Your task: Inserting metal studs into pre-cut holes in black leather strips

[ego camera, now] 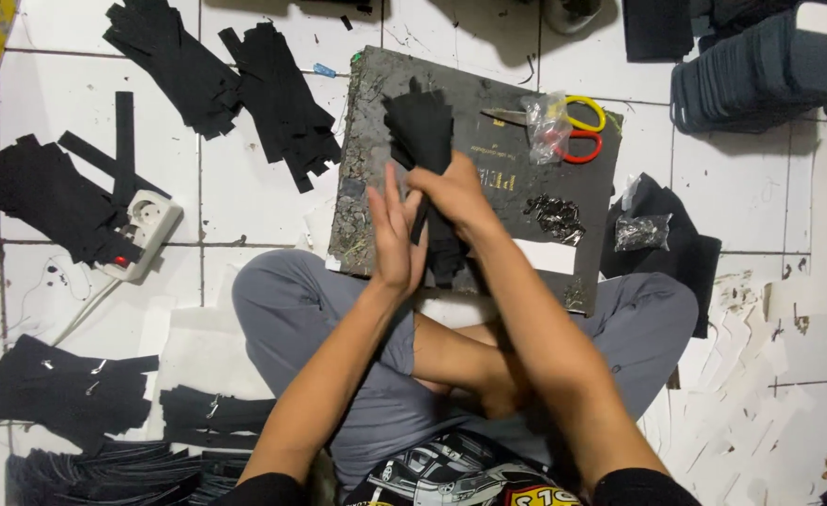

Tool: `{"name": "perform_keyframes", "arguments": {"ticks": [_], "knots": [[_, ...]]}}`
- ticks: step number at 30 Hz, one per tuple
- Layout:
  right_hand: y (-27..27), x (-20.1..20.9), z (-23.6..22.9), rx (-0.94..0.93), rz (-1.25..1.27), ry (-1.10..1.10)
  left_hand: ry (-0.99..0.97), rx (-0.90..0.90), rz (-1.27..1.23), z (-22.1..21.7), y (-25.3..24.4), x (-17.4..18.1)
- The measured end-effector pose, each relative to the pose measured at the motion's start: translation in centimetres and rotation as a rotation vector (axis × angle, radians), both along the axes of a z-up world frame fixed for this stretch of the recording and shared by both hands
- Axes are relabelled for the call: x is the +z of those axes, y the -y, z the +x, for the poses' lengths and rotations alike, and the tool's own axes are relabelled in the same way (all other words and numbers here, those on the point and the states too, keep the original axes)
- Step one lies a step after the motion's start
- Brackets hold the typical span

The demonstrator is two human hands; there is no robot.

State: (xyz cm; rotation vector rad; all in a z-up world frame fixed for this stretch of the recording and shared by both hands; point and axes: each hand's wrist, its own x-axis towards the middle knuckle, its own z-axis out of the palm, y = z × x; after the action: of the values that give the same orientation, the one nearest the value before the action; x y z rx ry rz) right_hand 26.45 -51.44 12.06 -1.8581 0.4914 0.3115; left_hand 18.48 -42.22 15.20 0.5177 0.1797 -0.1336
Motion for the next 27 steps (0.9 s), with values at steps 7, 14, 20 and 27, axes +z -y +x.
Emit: {"name": "perform_keyframes", "arguments": {"ticks": [7,14,20,27], "knots": [[4.3,8.2,-2.7,0.120,0.168,0.111,0.060,-0.121,-0.028,-1.4,-4.5,-0.2],[4.9,12.4,-6.5,0.816,-0.453,0.335,0.556,0.581,1.255,-1.9,-9.2,1.9],[4.9,5.0,-8.0,1.085,-0.775,0.363,1.071,-0.089,1.983,-1.8,-6.6,1.7],[7.1,6.1,-10.3,0.912,-0.778,0.502,1.109,-0.258,2.234,-1.1,-6.4,-0.8]]}}
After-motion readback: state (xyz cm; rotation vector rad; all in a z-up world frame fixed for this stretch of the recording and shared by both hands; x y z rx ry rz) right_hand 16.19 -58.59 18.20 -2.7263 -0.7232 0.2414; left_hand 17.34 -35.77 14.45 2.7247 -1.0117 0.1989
